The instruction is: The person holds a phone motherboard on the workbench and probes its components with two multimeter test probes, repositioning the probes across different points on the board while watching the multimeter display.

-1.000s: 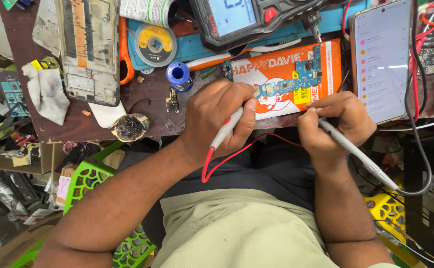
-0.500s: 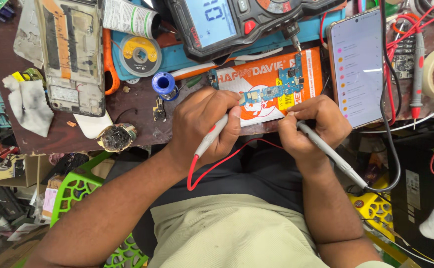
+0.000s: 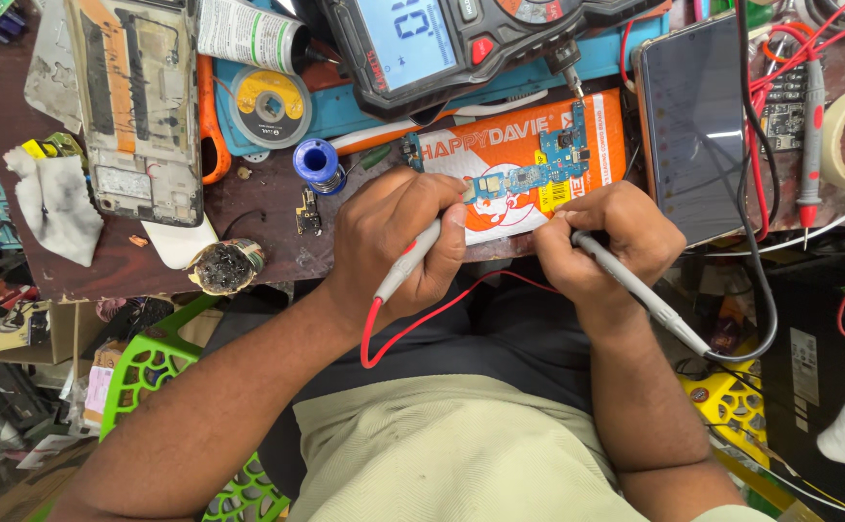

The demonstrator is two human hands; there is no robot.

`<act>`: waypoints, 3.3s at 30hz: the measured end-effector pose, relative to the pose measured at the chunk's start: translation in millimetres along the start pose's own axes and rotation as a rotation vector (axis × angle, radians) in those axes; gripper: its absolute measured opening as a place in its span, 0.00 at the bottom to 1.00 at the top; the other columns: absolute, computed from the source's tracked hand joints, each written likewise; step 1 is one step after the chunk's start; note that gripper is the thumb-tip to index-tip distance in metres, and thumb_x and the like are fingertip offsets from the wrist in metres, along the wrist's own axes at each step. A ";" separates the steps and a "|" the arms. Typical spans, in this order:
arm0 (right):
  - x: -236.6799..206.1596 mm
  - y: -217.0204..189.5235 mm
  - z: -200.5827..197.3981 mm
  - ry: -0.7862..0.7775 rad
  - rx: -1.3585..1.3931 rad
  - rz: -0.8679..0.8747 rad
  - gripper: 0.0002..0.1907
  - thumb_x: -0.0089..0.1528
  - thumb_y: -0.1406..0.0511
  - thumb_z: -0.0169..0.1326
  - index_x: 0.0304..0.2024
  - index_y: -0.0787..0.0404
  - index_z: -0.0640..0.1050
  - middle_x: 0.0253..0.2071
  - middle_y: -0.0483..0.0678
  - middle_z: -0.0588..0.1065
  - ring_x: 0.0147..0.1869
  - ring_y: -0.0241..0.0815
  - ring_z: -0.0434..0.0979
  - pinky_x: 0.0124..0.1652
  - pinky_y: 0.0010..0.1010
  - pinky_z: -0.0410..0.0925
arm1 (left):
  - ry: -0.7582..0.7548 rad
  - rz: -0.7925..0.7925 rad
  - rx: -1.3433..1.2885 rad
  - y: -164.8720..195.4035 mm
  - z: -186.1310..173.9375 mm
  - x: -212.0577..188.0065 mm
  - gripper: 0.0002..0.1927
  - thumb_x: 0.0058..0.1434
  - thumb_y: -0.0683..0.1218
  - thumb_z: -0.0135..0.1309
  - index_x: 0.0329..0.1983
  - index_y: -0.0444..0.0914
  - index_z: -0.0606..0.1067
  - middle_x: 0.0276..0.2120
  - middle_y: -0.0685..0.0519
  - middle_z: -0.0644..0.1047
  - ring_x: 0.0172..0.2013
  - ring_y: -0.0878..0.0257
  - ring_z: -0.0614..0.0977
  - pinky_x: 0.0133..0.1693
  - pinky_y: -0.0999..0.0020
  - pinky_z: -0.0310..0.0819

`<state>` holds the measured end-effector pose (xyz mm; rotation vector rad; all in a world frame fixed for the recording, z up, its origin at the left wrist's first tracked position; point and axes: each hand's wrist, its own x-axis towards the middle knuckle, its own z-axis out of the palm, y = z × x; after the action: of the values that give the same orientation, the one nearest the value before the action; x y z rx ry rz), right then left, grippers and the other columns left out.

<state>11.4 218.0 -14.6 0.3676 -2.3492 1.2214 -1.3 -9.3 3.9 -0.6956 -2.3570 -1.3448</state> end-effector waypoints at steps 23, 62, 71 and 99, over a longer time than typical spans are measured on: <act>-5.5 5.6 -3.1 0.026 -0.010 -0.084 0.10 0.57 0.77 0.60 0.29 0.65 0.71 0.29 0.52 0.76 0.30 0.43 0.80 0.33 0.27 0.72 | -0.003 -0.006 0.007 2.0 -0.2 -0.1 0.05 0.68 0.40 0.52 0.42 0.33 0.75 0.33 0.45 0.78 0.32 0.50 0.80 0.37 0.57 0.76; -6.1 -1.8 -5.0 0.075 0.042 0.137 0.09 0.65 0.79 0.60 0.37 0.68 0.72 0.43 0.55 0.76 0.39 0.36 0.78 0.35 0.21 0.71 | -0.006 0.009 -0.007 1.2 0.3 -1.0 0.05 0.70 0.41 0.51 0.40 0.33 0.74 0.37 0.47 0.81 0.35 0.51 0.82 0.39 0.57 0.77; 0.3 -11.9 -4.2 0.180 0.160 0.259 0.10 0.63 0.77 0.59 0.37 0.65 0.69 0.42 0.50 0.74 0.33 0.31 0.73 0.33 0.18 0.67 | -0.004 0.007 -0.013 1.2 0.3 -1.0 0.05 0.70 0.41 0.52 0.41 0.33 0.74 0.38 0.47 0.80 0.35 0.51 0.82 0.40 0.57 0.77; -14.4 11.6 -5.3 0.124 0.010 0.174 0.19 0.66 0.76 0.65 0.40 0.66 0.64 0.36 0.51 0.72 0.37 0.36 0.77 0.39 0.22 0.72 | 0.001 0.013 -0.006 0.2 1.3 -1.6 0.05 0.70 0.41 0.51 0.40 0.33 0.74 0.37 0.47 0.81 0.35 0.51 0.82 0.40 0.57 0.77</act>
<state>20.1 229.2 -27.5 0.0886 -2.3074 1.2956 0.0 -8.4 2.6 -0.7106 -2.3445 -1.3463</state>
